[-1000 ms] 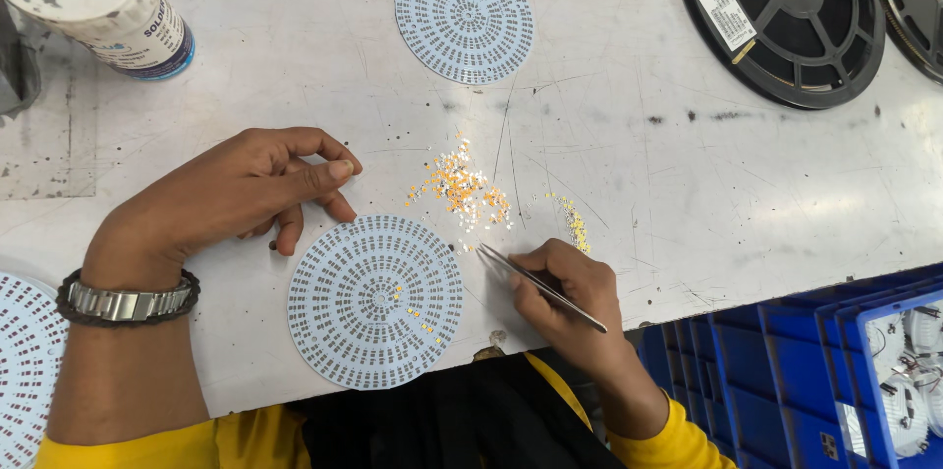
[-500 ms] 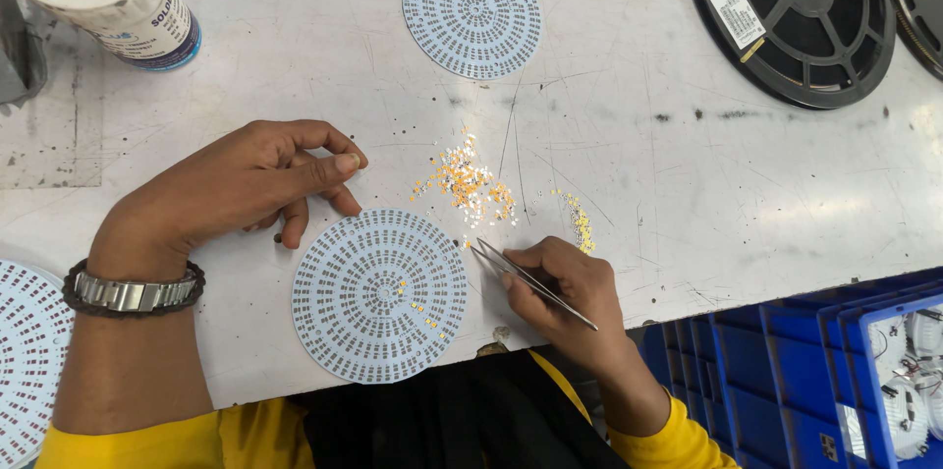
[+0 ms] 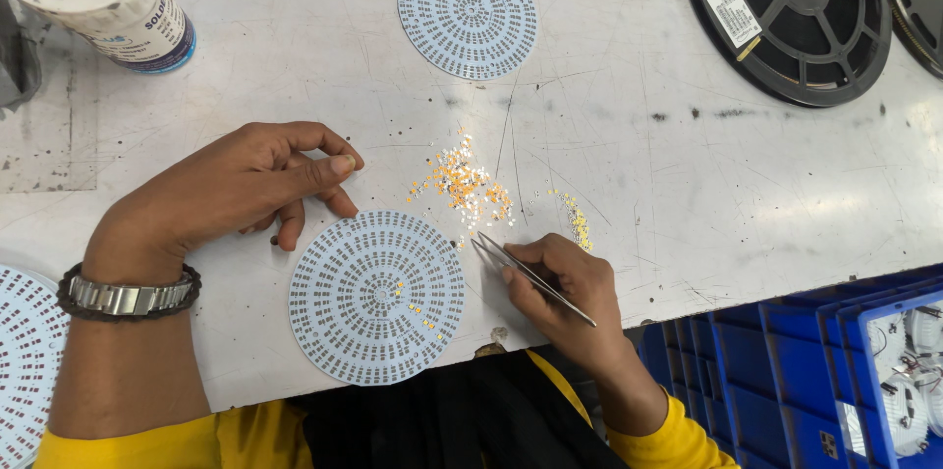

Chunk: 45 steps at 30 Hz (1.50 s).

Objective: The person applies a gray paste to circular perforated discs on a workbench, then uses tweezers to pick up small yellow components and place them onto the discs. The person handles the discs and components one at a time, arranging them on the table.

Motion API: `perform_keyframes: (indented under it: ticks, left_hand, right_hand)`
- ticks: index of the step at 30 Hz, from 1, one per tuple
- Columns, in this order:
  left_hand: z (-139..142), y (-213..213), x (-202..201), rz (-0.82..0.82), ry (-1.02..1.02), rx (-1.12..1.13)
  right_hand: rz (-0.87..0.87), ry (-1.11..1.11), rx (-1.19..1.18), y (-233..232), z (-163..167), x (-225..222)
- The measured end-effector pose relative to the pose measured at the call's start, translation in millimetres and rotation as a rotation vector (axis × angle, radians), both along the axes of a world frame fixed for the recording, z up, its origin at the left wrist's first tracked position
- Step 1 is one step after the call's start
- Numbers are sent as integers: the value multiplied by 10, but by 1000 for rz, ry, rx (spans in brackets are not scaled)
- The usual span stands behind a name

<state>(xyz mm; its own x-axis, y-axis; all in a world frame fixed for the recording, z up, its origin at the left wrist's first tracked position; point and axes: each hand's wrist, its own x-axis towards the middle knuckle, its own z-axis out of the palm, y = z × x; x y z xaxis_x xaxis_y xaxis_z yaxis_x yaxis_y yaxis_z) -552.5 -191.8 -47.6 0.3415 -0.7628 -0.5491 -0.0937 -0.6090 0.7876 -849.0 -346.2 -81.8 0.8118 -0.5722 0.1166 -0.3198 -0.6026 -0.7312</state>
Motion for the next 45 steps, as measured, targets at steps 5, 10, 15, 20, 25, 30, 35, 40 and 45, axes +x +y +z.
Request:
perform_keyframes:
  ticks: [5, 10, 15, 20, 25, 30, 35, 40, 45]
  left_hand:
    - [4, 10, 7, -10, 17, -26]
    - [2, 9, 5, -8, 18, -31]
    - [8, 8, 4, 0, 22, -27]
    - [34, 2, -9, 9, 9, -4]
    - [72, 0, -23, -26, 4, -72]
    - [100, 51, -37, -23, -35, -93]
    - [101, 62, -49, -46, -58, -141]
    - [83, 60, -45, -48, -52, -171]
    - [58, 60, -37, -48, -57, -178]
  right_hand:
    - [14, 22, -56, 5, 20, 34]
    - [29, 18, -57, 2, 27, 35]
    - [-25, -1, -27, -3, 15, 20]
    - [-40, 32, -7, 5, 13, 22]
    - [17, -7, -64, 6, 22, -1]
    - [94, -83, -181, 225, 7, -247]
    - [305, -254, -239, 470, -135, -408]
    - [354, -272, -270, 499, -187, -406]
    - [358, -262, -276, 521, -153, -368]
